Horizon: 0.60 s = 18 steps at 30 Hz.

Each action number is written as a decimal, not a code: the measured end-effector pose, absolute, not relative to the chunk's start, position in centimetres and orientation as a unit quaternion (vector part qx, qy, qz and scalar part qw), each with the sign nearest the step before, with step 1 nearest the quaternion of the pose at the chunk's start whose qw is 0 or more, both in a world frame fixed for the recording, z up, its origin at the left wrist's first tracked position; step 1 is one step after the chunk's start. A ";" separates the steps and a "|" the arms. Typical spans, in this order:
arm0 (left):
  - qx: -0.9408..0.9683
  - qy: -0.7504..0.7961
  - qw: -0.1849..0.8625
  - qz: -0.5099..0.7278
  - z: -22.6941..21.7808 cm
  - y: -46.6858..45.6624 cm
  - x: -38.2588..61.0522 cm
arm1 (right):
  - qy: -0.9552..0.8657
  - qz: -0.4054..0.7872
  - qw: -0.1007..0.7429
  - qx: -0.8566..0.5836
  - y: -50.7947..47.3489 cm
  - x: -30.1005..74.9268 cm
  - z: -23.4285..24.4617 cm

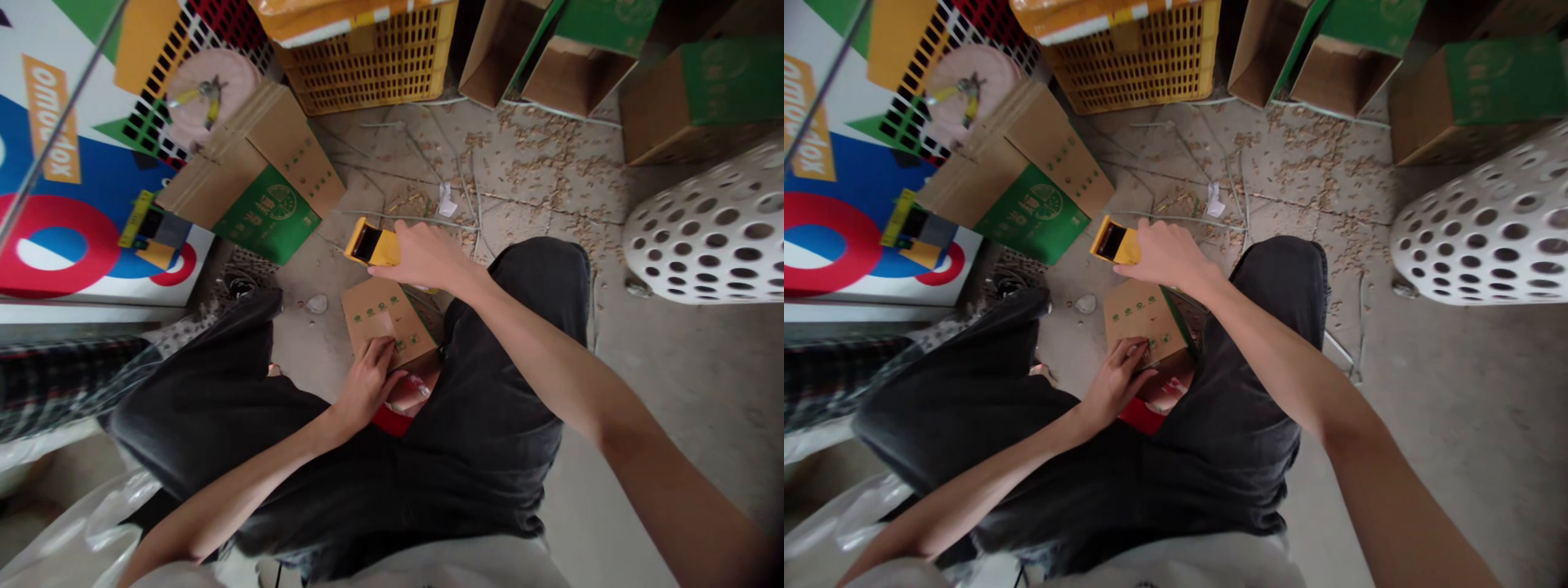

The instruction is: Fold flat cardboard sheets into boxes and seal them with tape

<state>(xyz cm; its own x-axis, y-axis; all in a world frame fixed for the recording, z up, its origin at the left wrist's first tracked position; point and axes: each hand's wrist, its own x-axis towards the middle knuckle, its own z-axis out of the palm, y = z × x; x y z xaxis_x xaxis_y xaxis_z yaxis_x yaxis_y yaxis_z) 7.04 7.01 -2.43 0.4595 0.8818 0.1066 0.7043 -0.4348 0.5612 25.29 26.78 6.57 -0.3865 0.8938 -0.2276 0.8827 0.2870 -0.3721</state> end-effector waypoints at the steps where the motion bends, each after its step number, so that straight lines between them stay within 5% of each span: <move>1: 0.824 0.482 0.223 0.196 -2.3 7.2 7.1 | -0.803 0.223 0.011 -0.553 26.8 25.3 6.6; 18: 0.854 0.464 0.119 0.201 -2.7 5.0 7.5 | -0.806 0.223 0.010 -0.548 26.8 25.5 6.3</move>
<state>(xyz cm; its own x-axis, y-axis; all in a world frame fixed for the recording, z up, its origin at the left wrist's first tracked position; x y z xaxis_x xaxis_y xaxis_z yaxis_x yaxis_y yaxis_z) 7.48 5.03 -2.72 0.4878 0.8415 0.2324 0.7455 -0.5400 0.3906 25.47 26.75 6.28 -0.3989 0.8881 -0.2283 0.8792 0.2997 -0.3704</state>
